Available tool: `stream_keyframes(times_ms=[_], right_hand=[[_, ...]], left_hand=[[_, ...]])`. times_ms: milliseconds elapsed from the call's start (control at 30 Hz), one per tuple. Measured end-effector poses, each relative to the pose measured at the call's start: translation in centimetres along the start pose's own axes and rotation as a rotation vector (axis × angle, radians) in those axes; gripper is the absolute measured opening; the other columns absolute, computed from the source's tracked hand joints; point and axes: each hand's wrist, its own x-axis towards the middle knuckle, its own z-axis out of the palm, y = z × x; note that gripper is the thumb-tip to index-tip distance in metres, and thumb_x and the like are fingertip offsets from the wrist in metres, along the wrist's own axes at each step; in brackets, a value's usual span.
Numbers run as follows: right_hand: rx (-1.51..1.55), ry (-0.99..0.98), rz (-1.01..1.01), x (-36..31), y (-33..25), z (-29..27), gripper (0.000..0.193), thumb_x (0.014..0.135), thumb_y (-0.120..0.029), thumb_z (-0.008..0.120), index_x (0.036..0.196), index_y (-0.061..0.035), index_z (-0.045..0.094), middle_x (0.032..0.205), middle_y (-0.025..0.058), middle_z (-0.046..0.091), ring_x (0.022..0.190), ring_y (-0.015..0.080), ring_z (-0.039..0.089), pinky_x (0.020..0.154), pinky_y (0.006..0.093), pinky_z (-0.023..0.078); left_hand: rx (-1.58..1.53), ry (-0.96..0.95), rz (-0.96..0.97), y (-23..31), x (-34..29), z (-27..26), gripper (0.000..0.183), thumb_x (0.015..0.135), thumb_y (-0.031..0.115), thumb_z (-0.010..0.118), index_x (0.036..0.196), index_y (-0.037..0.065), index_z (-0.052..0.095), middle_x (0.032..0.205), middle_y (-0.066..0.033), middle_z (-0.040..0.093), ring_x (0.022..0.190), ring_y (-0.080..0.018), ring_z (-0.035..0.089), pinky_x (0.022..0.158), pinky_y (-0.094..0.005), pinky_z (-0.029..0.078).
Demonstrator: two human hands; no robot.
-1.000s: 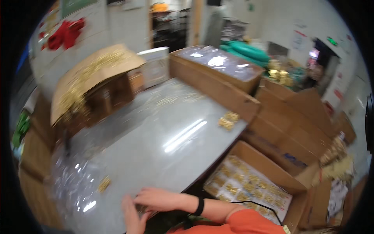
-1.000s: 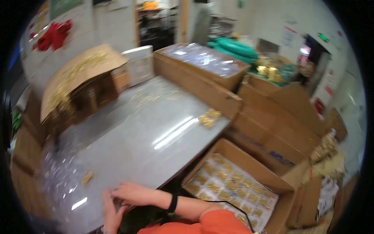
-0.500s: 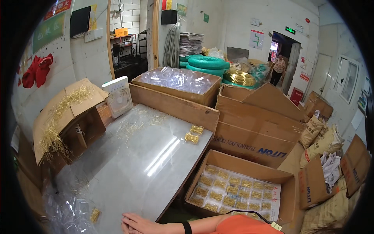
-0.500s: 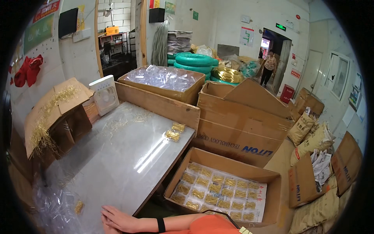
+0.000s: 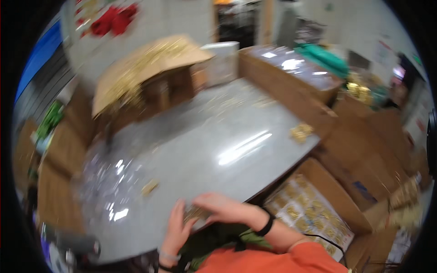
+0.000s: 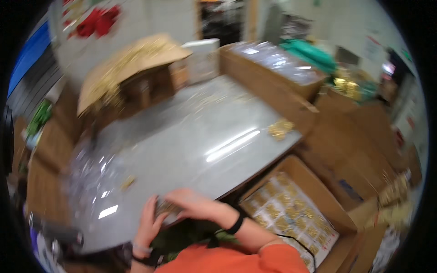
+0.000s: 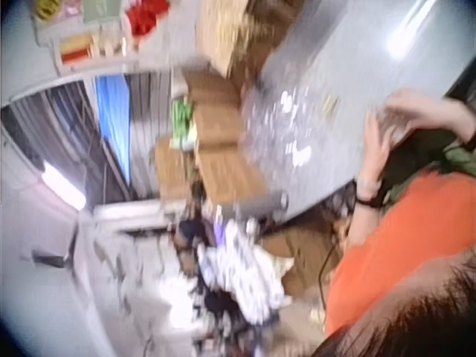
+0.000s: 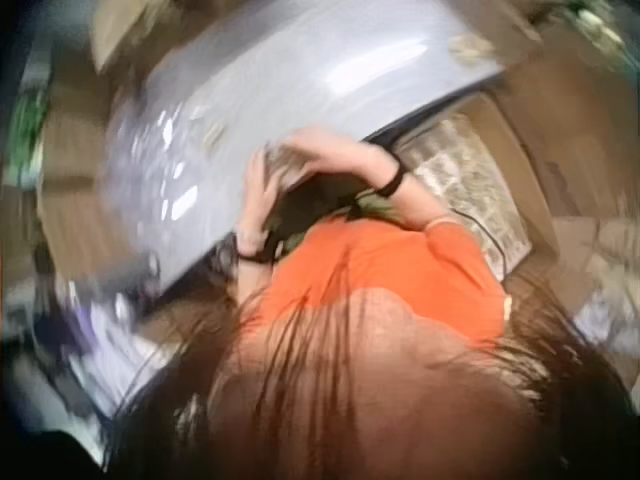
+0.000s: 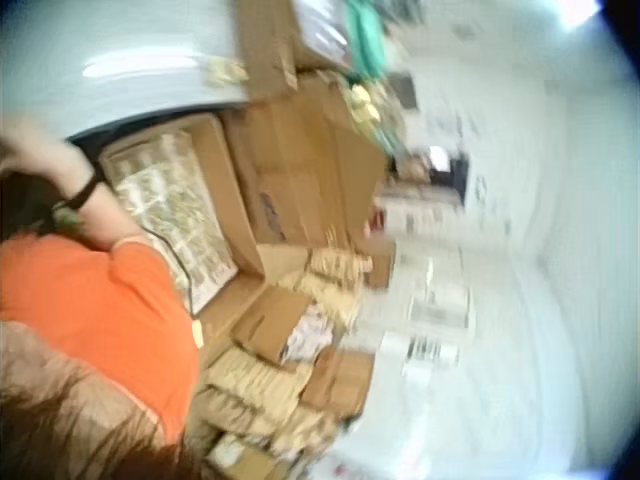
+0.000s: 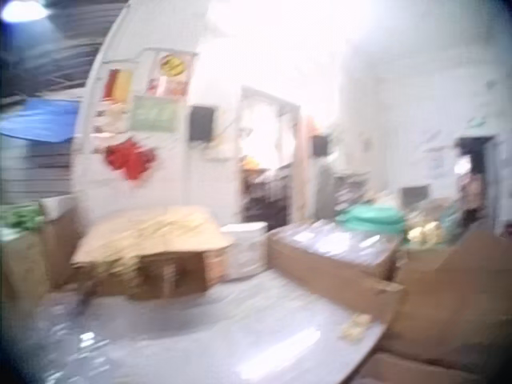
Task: Counting and packing small gold-colored metal pins into small plastic bags at a factory workstation.
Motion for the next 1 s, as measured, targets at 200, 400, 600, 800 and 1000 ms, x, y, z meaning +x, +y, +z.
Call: stream_keyframes(times_ms=[200,400,600,800,1000], right_hand=[[-0.183,-0.027,0.029,0.7,-2.3,-0.8,0.071,0.079,-0.017,0.082,0.142,-0.0075,0.053,0.135,0.0102,0.062,0.122,0.0344,0.056,0.103,0.0462,0.044],[-0.288,0.015,0.043,1.1,-2.3,1.0,0.051,0.081,-0.014,0.079,0.129,-0.0091,0.061,0.126,0.0086,0.063,0.117,0.0312,0.056,0.100,0.0439,0.045],[-0.195,0.103,0.122,0.4,-3.1,0.9,0.049,0.087,-0.006,0.073,0.132,-0.0032,0.056,0.138,0.0188,0.054,0.126,0.0401,0.052,0.108,0.0490,0.042],[-0.114,0.214,0.228,0.1,-4.9,4.4,0.053,0.097,0.005,0.052,0.147,0.0094,0.036,0.154,0.0339,0.034,0.144,0.0502,0.034,0.119,0.0528,0.033],[0.044,0.265,0.236,0.7,-4.7,3.2,0.051,0.096,0.004,0.058,0.145,0.0058,0.043,0.148,0.0272,0.047,0.136,0.0449,0.047,0.113,0.0462,0.042]], left_hand=[[0.132,-0.079,-0.048,2.2,0.8,-3.5,0.074,0.079,0.021,0.084,0.142,-0.001,0.052,0.140,-0.0207,0.054,0.126,-0.0413,0.053,0.108,-0.0464,0.043],[-0.053,-0.102,-0.270,3.2,1.4,-1.9,0.054,0.082,0.014,0.081,0.129,0.000,0.061,0.127,-0.0178,0.058,0.122,-0.0390,0.055,0.100,-0.0454,0.048],[0.228,0.009,-0.082,4.3,0.9,-0.9,0.060,0.087,0.013,0.075,0.141,0.001,0.053,0.141,-0.0215,0.050,0.136,-0.0430,0.045,0.111,-0.0511,0.041],[0.300,-0.001,0.036,2.3,-0.1,2.0,0.059,0.093,0.006,0.064,0.147,-0.005,0.043,0.151,-0.0234,0.041,0.144,-0.0428,0.038,0.120,-0.0548,0.031],[0.214,0.064,0.016,2.3,-0.6,2.2,0.049,0.092,-0.002,0.062,0.139,-0.007,0.050,0.142,-0.0233,0.049,0.138,-0.0428,0.045,0.119,-0.0511,0.036]])
